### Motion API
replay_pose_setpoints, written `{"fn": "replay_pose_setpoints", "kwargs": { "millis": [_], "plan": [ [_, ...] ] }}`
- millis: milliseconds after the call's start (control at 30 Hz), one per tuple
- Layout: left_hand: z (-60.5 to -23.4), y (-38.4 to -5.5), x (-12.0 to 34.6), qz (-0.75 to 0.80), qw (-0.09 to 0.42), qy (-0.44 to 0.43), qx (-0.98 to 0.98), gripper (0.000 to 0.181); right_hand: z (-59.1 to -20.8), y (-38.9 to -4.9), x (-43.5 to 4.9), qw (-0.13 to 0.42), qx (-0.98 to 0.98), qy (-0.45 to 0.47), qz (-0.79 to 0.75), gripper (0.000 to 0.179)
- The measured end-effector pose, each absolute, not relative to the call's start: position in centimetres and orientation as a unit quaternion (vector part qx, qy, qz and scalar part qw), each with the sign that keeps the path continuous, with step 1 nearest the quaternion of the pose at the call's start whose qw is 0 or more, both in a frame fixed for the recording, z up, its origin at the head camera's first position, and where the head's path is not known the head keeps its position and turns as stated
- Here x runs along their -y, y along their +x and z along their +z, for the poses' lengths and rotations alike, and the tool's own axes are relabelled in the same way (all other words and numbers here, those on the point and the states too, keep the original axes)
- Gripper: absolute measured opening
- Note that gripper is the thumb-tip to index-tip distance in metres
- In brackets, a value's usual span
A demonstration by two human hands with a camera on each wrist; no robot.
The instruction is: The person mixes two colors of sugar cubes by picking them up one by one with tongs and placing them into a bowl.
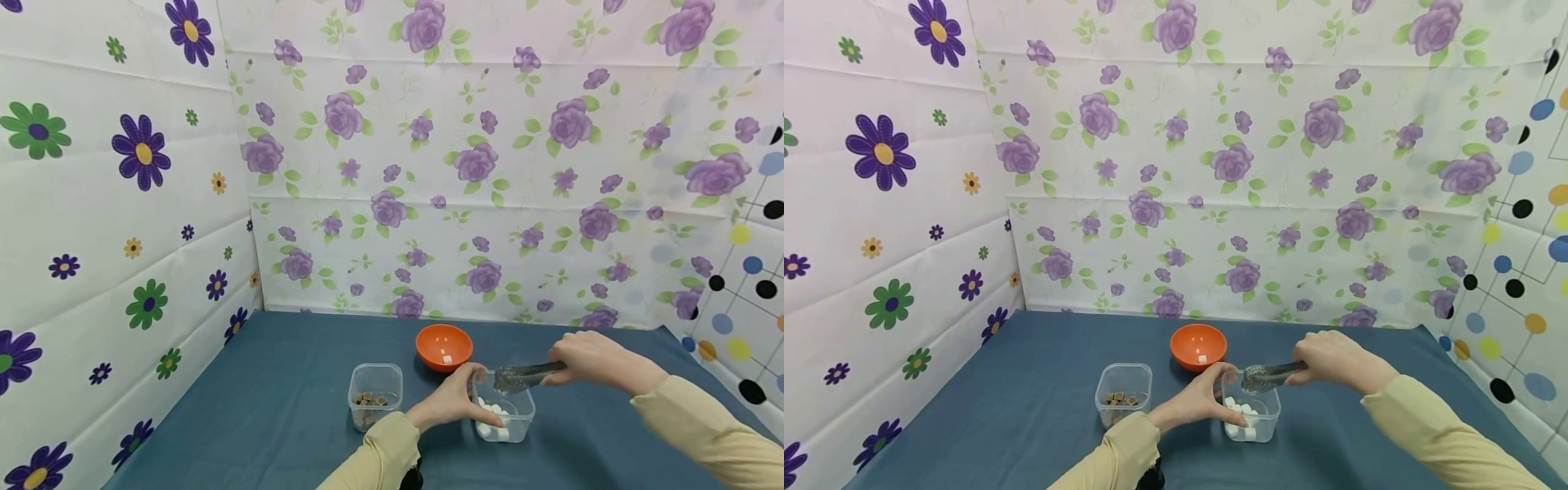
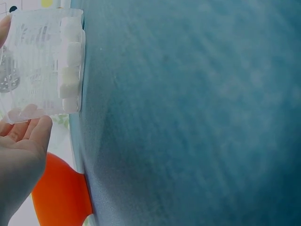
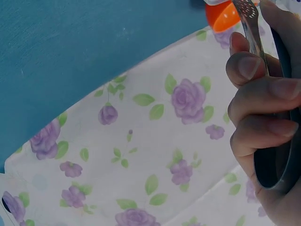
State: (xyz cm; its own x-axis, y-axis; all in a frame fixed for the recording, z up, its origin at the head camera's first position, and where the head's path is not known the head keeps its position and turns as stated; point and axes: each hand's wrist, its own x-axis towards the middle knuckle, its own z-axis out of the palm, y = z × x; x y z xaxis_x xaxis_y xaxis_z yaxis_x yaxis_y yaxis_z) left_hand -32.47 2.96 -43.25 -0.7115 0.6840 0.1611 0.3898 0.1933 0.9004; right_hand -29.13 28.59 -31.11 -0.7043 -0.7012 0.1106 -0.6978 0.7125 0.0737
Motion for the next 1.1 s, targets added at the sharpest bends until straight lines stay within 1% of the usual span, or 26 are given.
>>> {"fn": "replay_pose_setpoints", "kwargs": {
  "millis": [133,333,467,733,933,1100],
  "plan": [
    [-43.2,-32.5,-3.0,0.528,0.139,0.349,-0.762,0.067,-31.6,-29.1,-28.0,0.057,0.927,0.371,-0.014,0.038],
    [-43.1,-32.5,-3.1,0.530,0.145,0.346,-0.761,0.066,-31.9,-29.1,-26.5,0.041,0.933,0.358,-0.030,0.034],
    [-43.2,-32.5,-3.1,0.529,0.146,0.347,-0.760,0.064,-32.2,-29.2,-25.7,0.028,0.938,0.344,-0.036,0.037],
    [-43.2,-32.5,-3.1,0.528,0.143,0.347,-0.762,0.064,-32.7,-29.2,-25.3,0.037,0.937,0.343,-0.059,0.039],
    [-43.2,-32.4,-3.2,0.528,0.143,0.346,-0.762,0.063,-33.0,-29.4,-25.2,0.057,0.936,0.338,-0.080,0.041],
    [-43.2,-32.4,-3.1,0.529,0.143,0.344,-0.762,0.063,-33.1,-29.4,-25.0,0.055,0.938,0.333,-0.082,0.045]
  ]
}}
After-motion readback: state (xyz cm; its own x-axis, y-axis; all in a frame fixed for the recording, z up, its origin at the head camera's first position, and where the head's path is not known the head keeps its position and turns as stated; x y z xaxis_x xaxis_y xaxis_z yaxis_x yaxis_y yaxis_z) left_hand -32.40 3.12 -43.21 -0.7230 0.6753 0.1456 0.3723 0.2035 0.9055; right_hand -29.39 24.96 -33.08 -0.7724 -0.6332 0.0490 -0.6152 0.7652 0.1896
